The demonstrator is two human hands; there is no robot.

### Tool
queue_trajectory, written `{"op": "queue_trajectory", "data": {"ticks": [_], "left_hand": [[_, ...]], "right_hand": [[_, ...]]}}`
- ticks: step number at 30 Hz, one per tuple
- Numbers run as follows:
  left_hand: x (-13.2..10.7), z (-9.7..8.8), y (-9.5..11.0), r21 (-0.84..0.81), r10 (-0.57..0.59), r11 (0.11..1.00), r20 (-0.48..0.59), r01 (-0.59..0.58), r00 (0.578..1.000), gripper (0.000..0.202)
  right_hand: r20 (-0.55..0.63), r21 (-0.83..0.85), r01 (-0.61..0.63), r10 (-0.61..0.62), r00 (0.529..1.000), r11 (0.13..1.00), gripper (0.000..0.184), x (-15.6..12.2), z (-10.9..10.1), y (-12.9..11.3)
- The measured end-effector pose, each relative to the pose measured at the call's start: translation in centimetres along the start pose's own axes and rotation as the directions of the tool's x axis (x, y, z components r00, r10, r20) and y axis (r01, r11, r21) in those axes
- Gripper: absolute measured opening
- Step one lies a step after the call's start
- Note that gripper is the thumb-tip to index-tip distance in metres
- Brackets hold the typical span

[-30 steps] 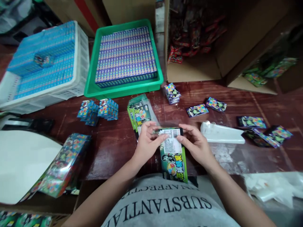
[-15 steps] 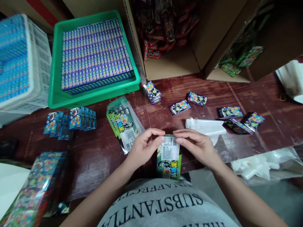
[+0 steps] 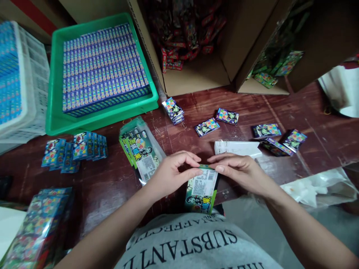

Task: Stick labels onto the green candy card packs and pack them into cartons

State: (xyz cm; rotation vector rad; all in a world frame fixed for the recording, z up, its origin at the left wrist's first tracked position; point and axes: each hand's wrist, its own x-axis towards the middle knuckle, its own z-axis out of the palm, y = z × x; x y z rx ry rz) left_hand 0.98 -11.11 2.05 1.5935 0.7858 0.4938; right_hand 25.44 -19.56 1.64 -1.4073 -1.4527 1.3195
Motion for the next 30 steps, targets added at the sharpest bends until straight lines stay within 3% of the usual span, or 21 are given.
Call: {"op": "queue_trajectory", "data": {"ticks": [1,3,6,10,13,16,20,23,27,30], "left_hand": [[0.4,0.2,0.1,0.038,0.037,0.999,0.027,-0.038,0.999,0.007],[1.6,0.7,0.3,0.082,0.089,0.992,0.117,-0.099,0.989,0.005],[3.6,1.9,0.3,0.090,0.103,0.988,0.253,-0.129,0.962,0.004],[5.5,3.1,-0.5,0.178,0.077,0.975,0.308,-0.136,0.948,0.004],[6.0,3.6,-1.4,0.256,0.040,0.959,0.309,-0.124,0.950,0.003],[6.2,3.9,-2.0,0.269,0.057,0.954,0.273,-0.133,0.960,0.003],[6.1,3.7,-2.0,0.315,0.077,0.936,0.252,-0.157,0.965,0.003],[5.6,3.0,-1.7,0.323,0.044,0.939,0.228,-0.118,0.973,0.004],[4.7,2.1,-1.0,0.311,0.038,0.945,0.199,-0.100,0.979,0.005],[4.0,1.8,-0.4,0.339,0.046,0.934,0.202,-0.113,0.978,0.003]], "right_hand": [[-0.008,-0.127,0.080,-0.082,0.997,0.989,0.016,0.2,-0.9,0.0],[-0.050,-0.422,0.194,-0.237,0.970,0.886,0.023,1.4,-2.9,0.3],[-0.015,-0.716,0.213,-0.320,0.947,0.665,0.038,4.1,-5.7,1.2],[0.225,-0.763,0.334,-0.258,0.940,0.553,0.028,6.8,-7.6,2.8],[0.274,-0.769,0.357,-0.232,0.933,0.531,0.024,7.0,-7.6,3.1],[0.245,-0.755,0.347,-0.251,0.936,0.557,0.023,6.1,-7.4,2.3],[0.134,-0.531,0.334,-0.312,0.941,0.778,0.022,4.5,-7.2,0.7],[0.014,-0.356,0.247,-0.259,0.966,0.901,0.019,3.5,-7.3,-0.3],[-0.025,-0.282,0.162,-0.176,0.984,0.945,0.023,3.0,-6.9,-1.2],[0.047,-0.193,0.145,-0.139,0.989,0.970,0.027,3.1,-5.7,-1.8]]}}
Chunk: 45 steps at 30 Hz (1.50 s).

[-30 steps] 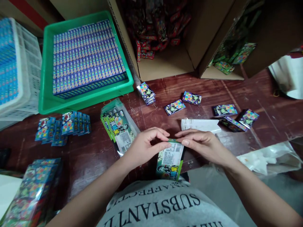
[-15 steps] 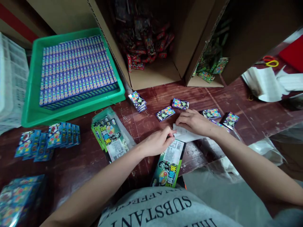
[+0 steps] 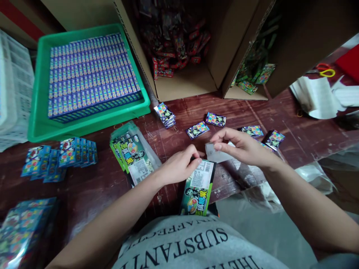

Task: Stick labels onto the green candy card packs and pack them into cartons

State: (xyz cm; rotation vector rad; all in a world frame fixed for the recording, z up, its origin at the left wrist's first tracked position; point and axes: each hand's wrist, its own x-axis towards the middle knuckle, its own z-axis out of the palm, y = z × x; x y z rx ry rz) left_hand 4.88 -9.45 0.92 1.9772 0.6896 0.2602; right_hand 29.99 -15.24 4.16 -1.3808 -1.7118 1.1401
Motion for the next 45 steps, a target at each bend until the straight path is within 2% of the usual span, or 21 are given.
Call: {"op": "queue_trajectory", "data": {"ticks": [3,5,8,10,13,15,17,19,21,23,29,33,36,38,40,43,45], "left_hand": [[-0.7,-0.3,0.5,0.012,-0.028,1.000,-0.009,0.028,1.000,0.008],[-1.2,-0.4,0.7,-0.009,-0.042,0.999,-0.016,0.042,0.999,0.009],[-1.9,-0.6,0.8,-0.052,-0.050,0.997,-0.015,0.049,0.999,0.008],[-2.4,-0.7,0.9,-0.065,-0.055,0.996,-0.019,0.053,0.998,0.009],[-2.9,-0.9,1.0,-0.073,-0.061,0.996,-0.027,0.059,0.998,0.009],[-3.2,-1.1,1.1,-0.088,-0.049,0.995,-0.038,0.046,0.998,0.008],[-3.5,-1.2,1.2,-0.105,-0.042,0.994,-0.046,0.037,0.998,0.007],[-3.7,-1.2,1.3,-0.106,-0.056,0.993,-0.044,0.051,0.997,0.008],[-3.7,-1.2,1.4,-0.087,-0.083,0.993,-0.034,0.080,0.996,0.009],[-3.6,-1.1,1.5,-0.068,-0.099,0.993,-0.023,0.097,0.995,0.009],[-3.7,-1.1,1.6,-0.045,-0.092,0.995,-0.011,0.091,0.996,0.009],[-3.9,-1.0,0.9,0.012,-0.102,0.995,-0.063,0.103,0.993,0.008],[-4.0,-0.9,0.6,0.019,-0.119,0.992,-0.097,0.121,0.988,0.008],[-4.0,-1.0,0.8,0.014,-0.128,0.991,-0.074,0.130,0.989,0.009],[-4.1,-1.1,1.2,0.024,-0.146,0.989,-0.044,0.147,0.988,0.011],[-4.3,-1.3,1.9,0.035,-0.159,0.986,-0.030,0.160,0.987,0.013],[-4.6,-1.6,2.2,0.040,-0.159,0.986,-0.041,0.161,0.986,0.012]], "right_hand": [[0.096,0.040,0.024,-0.028,0.995,0.999,0.038,0.2,1.5,-0.5],[0.105,0.026,0.051,-0.054,0.993,0.998,0.043,0.3,2.6,-0.6],[0.069,-0.025,0.065,-0.063,0.996,0.998,0.047,0.1,4.0,-0.5],[0.003,-0.126,0.080,-0.080,0.997,0.989,0.055,-0.3,4.8,-0.5],[-0.108,-0.338,0.139,-0.185,0.977,0.931,0.060,-1.1,5.9,-0.8],[-0.122,-0.411,0.182,-0.252,0.960,0.893,0.057,-1.7,6.4,-1.1],[-0.167,-0.362,0.172,-0.245,0.955,0.916,0.062,-2.1,6.6,-1.4],[-0.215,-0.198,0.104,-0.147,0.966,0.975,0.069,-2.2,6.6,-1.7],[-0.182,-0.008,0.015,-0.017,0.983,1.000,0.067,-2.1,6.5,-1.8],[-0.112,0.107,-0.043,0.055,0.992,0.993,0.060,-1.9,6.4,-1.9],[-0.105,0.216,-0.043,0.067,0.992,0.975,0.056,-2.4,6.8,-2.3],[-0.206,0.217,-0.001,0.046,0.977,0.976,0.054,-3.1,6.6,-3.0],[-0.189,0.164,0.004,0.027,0.982,0.987,0.059,-3.0,6.6,-3.2],[-0.112,0.114,-0.017,0.029,0.993,0.993,0.062,-2.7,7.0,-2.8],[-0.094,0.038,-0.030,0.033,0.995,0.999,0.065,-2.4,7.5,-2.1],[-0.163,-0.202,0.008,-0.042,0.986,0.979,0.076,-2.2,8.2,-1.2],[-0.206,-0.391,0.051,-0.142,0.968,0.919,0.084,-2.3,8.5,-1.2]]}}
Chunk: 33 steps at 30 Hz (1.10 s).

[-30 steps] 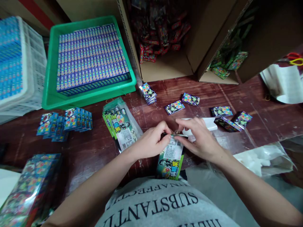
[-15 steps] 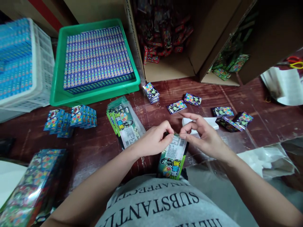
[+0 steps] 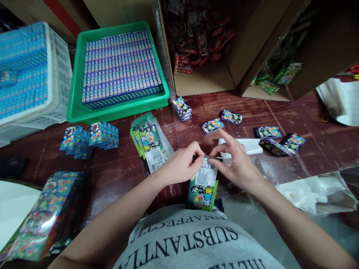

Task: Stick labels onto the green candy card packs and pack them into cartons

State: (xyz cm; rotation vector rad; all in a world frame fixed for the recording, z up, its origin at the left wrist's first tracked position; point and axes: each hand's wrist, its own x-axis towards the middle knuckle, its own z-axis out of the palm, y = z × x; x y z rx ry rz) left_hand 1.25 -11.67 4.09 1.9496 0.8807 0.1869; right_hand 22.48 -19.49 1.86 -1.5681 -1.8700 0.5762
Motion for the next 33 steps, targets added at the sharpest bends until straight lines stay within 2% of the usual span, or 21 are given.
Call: {"op": "queue_trajectory", "data": {"ticks": [3,6,9,11,13,15,16,18,19,21,24,26,29,33], "left_hand": [[-0.4,-0.4,0.4,0.031,0.014,0.999,-0.028,-0.013,1.000,0.009],[-0.6,-0.7,0.8,0.060,0.029,0.998,-0.038,-0.027,0.999,0.008],[-0.5,-1.2,1.1,0.103,0.012,0.995,-0.018,-0.010,1.000,0.030],[-0.7,-2.2,1.0,0.117,0.022,0.993,0.027,-0.025,0.999,0.038],[-1.5,-3.9,0.4,0.064,0.028,0.997,0.083,-0.034,0.996,0.043],[-3.4,-6.2,-0.8,-0.072,-0.007,0.997,0.130,0.017,0.991,0.061],[-4.8,-7.3,-1.7,-0.160,-0.041,0.985,0.136,0.063,0.990,0.068],[-8.2,-8.7,-3.5,-0.319,-0.157,0.929,0.115,0.187,0.981,0.068],[-10.1,-9.0,-4.3,-0.383,-0.234,0.892,0.065,0.241,0.970,0.061],[-14.0,-8.6,-5.6,-0.484,-0.389,0.825,-0.113,0.291,0.914,0.047],[-18.8,-6.2,-6.3,-0.590,-0.547,0.766,-0.391,0.255,0.740,0.042],[-21.0,-4.1,-6.3,-0.655,-0.609,0.726,-0.470,0.210,0.640,0.043],[-23.3,-1.4,-5.9,-0.728,-0.656,0.674,-0.511,0.125,0.556,0.042],[-26.5,0.9,-5.6,-0.704,-0.631,0.710,-0.629,0.012,0.453,0.032]], "right_hand": [[-0.076,-0.182,0.146,-0.162,0.984,0.972,0.086,-0.4,0.0,-0.7],[-0.036,-0.211,0.213,-0.225,0.974,0.954,0.085,-0.4,0.1,-1.7],[0.086,-0.130,0.189,-0.179,0.980,0.973,0.083,0.3,0.5,-2.4],[0.159,-0.036,0.178,-0.171,0.972,0.983,0.079,0.8,0.7,-2.6],[0.122,0.094,0.134,-0.145,0.982,0.987,0.072,1.0,0.9,-2.5],[-0.055,0.268,0.025,-0.011,0.998,0.963,0.060,0.6,1.0,-2.1],[-0.153,0.369,-0.041,0.104,0.983,0.929,0.052,0.2,1.1,-1.9],[-0.251,0.570,-0.155,0.351,0.902,0.807,0.034,-0.7,1.4,-1.6],[-0.231,0.657,-0.199,0.445,0.865,0.727,0.025,-1.2,1.7,-1.7],[-0.070,0.793,-0.284,0.544,0.836,0.539,0.014,-1.8,2.7,-2.4],[0.245,0.871,-0.422,0.523,0.816,0.251,0.016,-1.6,4.8,-4.9],[0.386,0.860,-0.494,0.467,0.795,0.131,0.017,-0.9,6.5,-6.9],[0.497,0.819,-0.568,0.396,0.772,0.081,0.021,0.4,8.9,-9.3],[0.525,0.773,-0.610,0.361,0.771,0.178,0.027,1.4,11.1,-11.3]]}}
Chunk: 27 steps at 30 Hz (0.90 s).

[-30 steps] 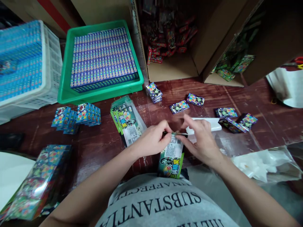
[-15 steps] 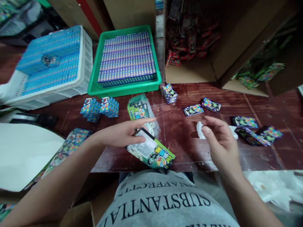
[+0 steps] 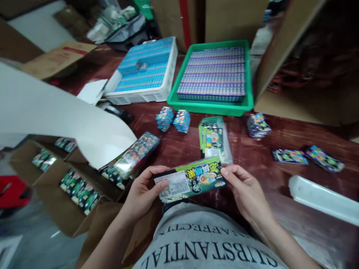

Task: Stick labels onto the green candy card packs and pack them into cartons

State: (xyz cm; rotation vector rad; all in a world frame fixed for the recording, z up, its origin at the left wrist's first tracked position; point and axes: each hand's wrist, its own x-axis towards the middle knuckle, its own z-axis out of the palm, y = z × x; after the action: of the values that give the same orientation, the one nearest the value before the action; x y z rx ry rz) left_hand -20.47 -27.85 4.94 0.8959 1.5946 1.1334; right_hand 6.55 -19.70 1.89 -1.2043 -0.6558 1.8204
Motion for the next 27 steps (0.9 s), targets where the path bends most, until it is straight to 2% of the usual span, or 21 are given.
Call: {"op": "queue_trajectory", "data": {"ticks": [3,5,6,7,8,9,10,11,13,14,15,16,18,19,20,21,22,23,25,27], "left_hand": [[-2.0,-2.5,-1.3,-0.145,0.028,0.989,-0.035,-0.033,0.999,0.028],[-3.1,-4.6,-2.1,-0.306,-0.011,0.952,-0.031,0.000,0.999,0.032],[-3.5,-5.7,-2.4,-0.375,-0.037,0.927,-0.032,0.022,0.999,0.034],[-3.8,-6.8,-2.7,-0.427,-0.063,0.904,-0.042,0.039,0.997,0.036],[-4.0,-7.9,-2.8,-0.459,-0.089,0.887,-0.064,0.050,0.994,0.037],[-3.9,-8.9,-2.7,-0.477,-0.113,0.877,-0.100,0.052,0.989,0.038],[-3.7,-9.8,-2.7,-0.485,-0.134,0.873,-0.151,0.045,0.979,0.041],[-3.3,-10.6,-2.5,-0.481,-0.151,0.876,-0.214,0.030,0.965,0.043],[-2.3,-11.9,-2.3,-0.416,-0.133,0.909,-0.360,-0.032,0.924,0.051],[-1.7,-12.3,-2.3,-0.341,-0.093,0.938,-0.432,-0.066,0.897,0.052],[-1.3,-12.6,-2.3,-0.226,-0.028,0.969,-0.504,-0.101,0.863,0.052],[-1.0,-12.8,-2.4,-0.078,0.064,0.988,-0.575,-0.133,0.815,0.051],[-1.0,-13.2,-2.7,0.263,0.303,0.950,-0.645,-0.169,0.702,0.047],[-1.1,-13.4,-3.0,0.417,0.423,0.891,-0.621,-0.179,0.660,0.044],[-1.3,-13.7,-3.3,0.542,0.526,0.816,-0.554,-0.200,0.645,0.039],[-1.5,-13.9,-3.7,0.631,0.598,0.739,-0.451,-0.237,0.663,0.034],[-1.6,-14.3,-4.1,0.686,0.633,0.669,-0.324,-0.287,0.703,0.030],[-1.5,-14.6,-4.6,0.715,0.638,0.614,-0.198,-0.336,0.744,0.028],[-1.0,-15.4,-5.5,0.742,0.607,0.544,-0.027,-0.391,0.795,0.031],[-0.4,-16.0,-6.3,0.782,0.581,0.494,0.029,-0.380,0.813,0.037]], "right_hand": [[0.053,-0.101,-0.042,0.047,0.997,0.994,0.029,0.3,1.7,0.4],[0.207,-0.141,-0.123,0.151,0.967,0.982,0.044,0.7,3.1,0.5],[0.337,-0.169,-0.176,0.225,0.914,0.970,0.054,1.1,4.1,0.5],[0.479,-0.209,-0.224,0.299,0.826,0.952,0.062,1.7,5.2,0.5],[0.599,-0.259,-0.254,0.361,0.715,0.932,0.066,2.3,6.7,0.6],[0.678,-0.306,-0.255,0.398,0.618,0.917,0.067,3.2,8.3,0.7],[0.718,-0.343,-0.228,0.411,0.562,0.911,0.064,4.2,10.2,0.8],[0.729,-0.367,-0.175,0.399,0.556,0.914,0.059,5.4,12.2,1.0],[0.704,-0.413,0.009,0.313,0.638,0.910,0.044,8.1,16.3,1.4],[0.692,-0.441,0.110,0.260,0.674,0.891,0.038,9.3,18.1,1.5],[0.688,-0.464,0.180,0.225,0.690,0.867,0.034,10.5,19.8,1.5],[0.697,-0.472,0.239,0.194,0.690,0.848,0.031,11.5,21.2,1.4],[0.765,-0.442,0.374,0.125,0.632,0.816,0.029,13.0,23.0,0.9],[0.809,-0.405,0.474,0.065,0.584,0.782,0.029,13.5,23.3,0.6],[0.848,-0.361,0.600,-0.016,0.529,0.714,0.030,14.0,23.4,0.2],[0.874,-0.321,0.725,-0.103,0.474,0.609,0.031,14.4,23.2,-0.1],[0.886,-0.301,0.822,-0.178,0.429,0.483,0.032,14.7,22.6,-0.4],[0.884,-0.309,0.880,-0.232,0.405,0.361,0.033,14.9,21.7,-0.6],[0.868,-0.381,0.909,-0.275,0.414,0.166,0.037,15.1,19.0,-0.8],[0.845,-0.488,0.872,-0.237,0.479,0.024,0.038,14.6,14.9,-0.9]]}}
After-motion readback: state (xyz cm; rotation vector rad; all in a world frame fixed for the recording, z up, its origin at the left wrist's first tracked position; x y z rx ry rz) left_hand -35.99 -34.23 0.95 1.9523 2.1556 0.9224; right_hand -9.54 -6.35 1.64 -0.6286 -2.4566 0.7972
